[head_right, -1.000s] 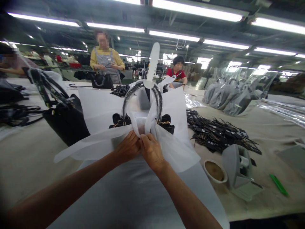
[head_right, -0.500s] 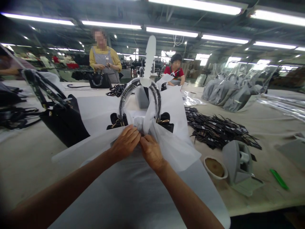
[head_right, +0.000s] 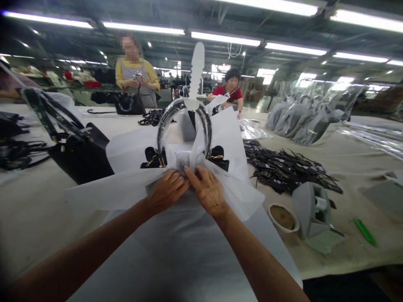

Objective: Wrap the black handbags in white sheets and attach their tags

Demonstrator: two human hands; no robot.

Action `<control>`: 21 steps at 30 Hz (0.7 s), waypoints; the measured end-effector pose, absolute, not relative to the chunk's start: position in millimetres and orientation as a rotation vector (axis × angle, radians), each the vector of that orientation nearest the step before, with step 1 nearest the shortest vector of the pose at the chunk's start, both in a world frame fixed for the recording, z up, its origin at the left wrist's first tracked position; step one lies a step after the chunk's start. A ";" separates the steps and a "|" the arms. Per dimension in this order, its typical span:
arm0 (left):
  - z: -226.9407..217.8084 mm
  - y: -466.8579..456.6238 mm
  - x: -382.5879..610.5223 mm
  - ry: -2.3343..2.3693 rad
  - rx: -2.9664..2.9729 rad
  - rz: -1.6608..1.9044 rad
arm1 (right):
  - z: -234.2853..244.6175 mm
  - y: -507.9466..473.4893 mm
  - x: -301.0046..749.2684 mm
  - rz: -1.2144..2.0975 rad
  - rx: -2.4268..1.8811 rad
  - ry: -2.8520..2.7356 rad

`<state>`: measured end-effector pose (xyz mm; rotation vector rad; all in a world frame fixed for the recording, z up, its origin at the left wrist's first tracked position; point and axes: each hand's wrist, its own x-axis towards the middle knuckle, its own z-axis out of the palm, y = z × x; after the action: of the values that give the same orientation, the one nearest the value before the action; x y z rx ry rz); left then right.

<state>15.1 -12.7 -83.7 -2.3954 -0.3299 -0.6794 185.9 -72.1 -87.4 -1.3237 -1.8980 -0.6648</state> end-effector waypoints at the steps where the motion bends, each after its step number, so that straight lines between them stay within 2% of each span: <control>1: -82.8 -13.1 14.7 -0.330 -2.404 -0.667 | -86.9 -69.1 186.3 -0.683 -1.331 -1.907; 14: -87.9 -10.1 8.7 -0.245 -2.273 -0.750 | -101.1 -73.7 196.5 -0.883 -1.346 -1.917; 21: -96.2 -21.6 13.2 -0.372 -2.244 -0.778 | -104.9 -76.4 196.4 -0.760 -1.398 -1.962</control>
<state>13.2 -21.6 -96.2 -2.2440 -0.3719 -0.7785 196.4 -76.4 -104.9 -1.3975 -1.9620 -0.7603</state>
